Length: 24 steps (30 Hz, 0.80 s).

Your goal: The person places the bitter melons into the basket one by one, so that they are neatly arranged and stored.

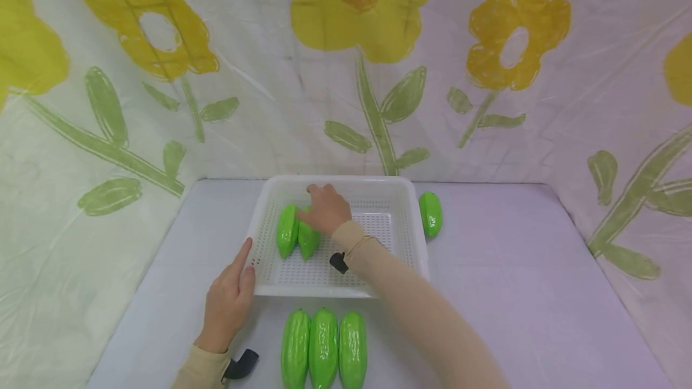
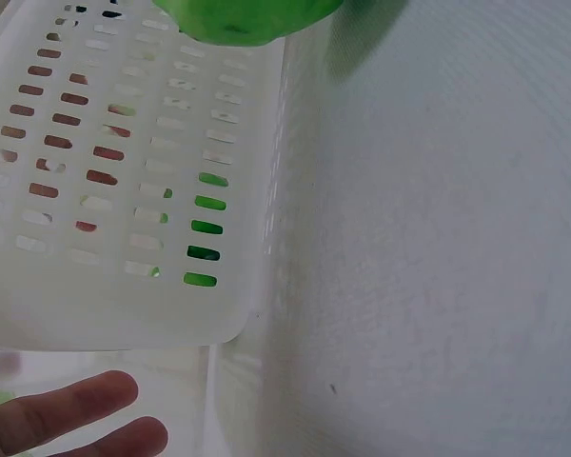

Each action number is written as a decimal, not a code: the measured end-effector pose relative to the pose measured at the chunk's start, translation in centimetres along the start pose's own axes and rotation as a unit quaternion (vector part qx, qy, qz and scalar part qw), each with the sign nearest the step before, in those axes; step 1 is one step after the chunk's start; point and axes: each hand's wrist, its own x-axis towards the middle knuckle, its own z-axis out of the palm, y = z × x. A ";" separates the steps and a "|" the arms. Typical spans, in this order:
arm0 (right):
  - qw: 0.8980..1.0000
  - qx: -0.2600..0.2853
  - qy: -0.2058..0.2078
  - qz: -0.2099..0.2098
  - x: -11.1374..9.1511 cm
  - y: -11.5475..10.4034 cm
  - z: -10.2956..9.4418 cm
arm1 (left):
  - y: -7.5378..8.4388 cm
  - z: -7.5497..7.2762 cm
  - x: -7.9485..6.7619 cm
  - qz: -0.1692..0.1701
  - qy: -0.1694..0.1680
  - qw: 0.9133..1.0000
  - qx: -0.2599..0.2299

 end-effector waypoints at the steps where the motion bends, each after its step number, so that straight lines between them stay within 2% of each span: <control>1: 1.000 0.000 0.003 -0.001 -0.2 -0.2 -0.3 | 0.0 0.0 0.0 0.000 -0.001 1.000 -0.001; 6: 1.000 0.014 0.015 -0.005 -1.1 -0.9 -1.7 | 0.1 0.0 0.0 -0.002 -0.004 1.000 -0.004; 11: 1.000 0.011 0.011 -0.006 -1.6 -0.9 -2.1 | 0.1 -0.1 0.0 -0.005 -0.005 1.000 -0.004; 18: 1.000 0.003 0.014 -0.009 -2.2 0.0 -2.3 | 0.2 -0.1 -0.1 -0.005 -0.002 1.000 -0.004; 24: 1.000 -0.001 0.024 -0.016 -3.1 1.4 -3.4 | 0.3 -0.1 0.0 -0.004 0.002 1.000 -0.006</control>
